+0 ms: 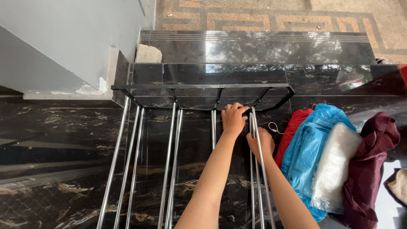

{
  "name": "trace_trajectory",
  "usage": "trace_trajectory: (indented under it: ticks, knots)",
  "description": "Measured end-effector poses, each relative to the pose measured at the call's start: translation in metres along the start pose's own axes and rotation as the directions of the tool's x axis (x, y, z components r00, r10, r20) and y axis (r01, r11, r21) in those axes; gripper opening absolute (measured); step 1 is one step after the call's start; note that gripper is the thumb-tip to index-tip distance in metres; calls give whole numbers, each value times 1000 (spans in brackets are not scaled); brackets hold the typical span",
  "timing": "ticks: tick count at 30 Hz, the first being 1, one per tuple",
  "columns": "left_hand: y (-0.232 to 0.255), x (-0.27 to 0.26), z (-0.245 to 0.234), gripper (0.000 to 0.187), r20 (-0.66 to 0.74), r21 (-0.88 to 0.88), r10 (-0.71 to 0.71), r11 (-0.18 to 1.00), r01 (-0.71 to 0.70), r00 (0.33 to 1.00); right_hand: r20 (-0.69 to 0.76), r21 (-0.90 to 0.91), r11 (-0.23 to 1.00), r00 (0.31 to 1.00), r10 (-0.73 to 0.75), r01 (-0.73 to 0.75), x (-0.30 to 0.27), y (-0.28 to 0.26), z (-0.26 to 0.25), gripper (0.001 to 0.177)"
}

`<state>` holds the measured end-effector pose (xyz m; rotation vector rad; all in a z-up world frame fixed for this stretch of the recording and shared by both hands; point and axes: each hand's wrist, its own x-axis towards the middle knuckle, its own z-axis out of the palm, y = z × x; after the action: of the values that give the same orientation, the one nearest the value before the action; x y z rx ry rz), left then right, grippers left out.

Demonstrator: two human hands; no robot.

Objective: The person assembles a metal rack by inserting vertical metal rods into a black plastic base and then attaching a black metal frame on top. The person handles the rods and frame by hand, aligning and securing them into place.

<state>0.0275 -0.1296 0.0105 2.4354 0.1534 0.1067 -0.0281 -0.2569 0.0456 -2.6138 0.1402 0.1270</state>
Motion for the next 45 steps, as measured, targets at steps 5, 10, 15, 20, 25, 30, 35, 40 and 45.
trace_trajectory:
  ticks: [5, 10, 15, 20, 25, 30, 35, 40, 45]
  knots:
    - [2, 1, 6, 24, -68, -8, 0, 1000, 0, 998, 18, 42, 999, 1000, 12, -13, 5, 11, 4, 26]
    - [0, 3, 9, 29, -95, 19, 0, 1000, 2, 995, 76, 85, 995, 996, 38, -44, 10, 15, 3, 29]
    - [1, 5, 14, 31, -110, 15, -13, 1000, 14, 994, 65, 124, 991, 997, 45, -53, 12, 22, 8, 29]
    - [2, 2, 15, 30, -133, 14, 0, 1000, 1, 991, 77, 73, 997, 997, 11, -16, 21, 31, 13, 32]
    - [3, 1, 12, 34, -144, 52, 49, 998, -42, 988, 93, 164, 983, 993, 72, -87, 21, 36, 17, 34]
    - [3, 3, 11, 37, -123, 115, 134, 986, -120, 983, 73, 180, 978, 993, 92, -104, 19, 41, 19, 32]
    - [5, 3, 14, 34, -104, 47, 185, 982, -181, 977, 84, 181, 979, 994, 74, -88, 23, 42, 18, 34]
    - [6, 12, 20, 39, -66, 73, 119, 991, -114, 991, 142, 173, 975, 983, 116, -140, 25, 39, 14, 35]
    - [1, 12, 21, 42, -63, 55, 134, 990, -131, 989, 161, 190, 967, 977, 141, -171, 24, 38, 13, 35]
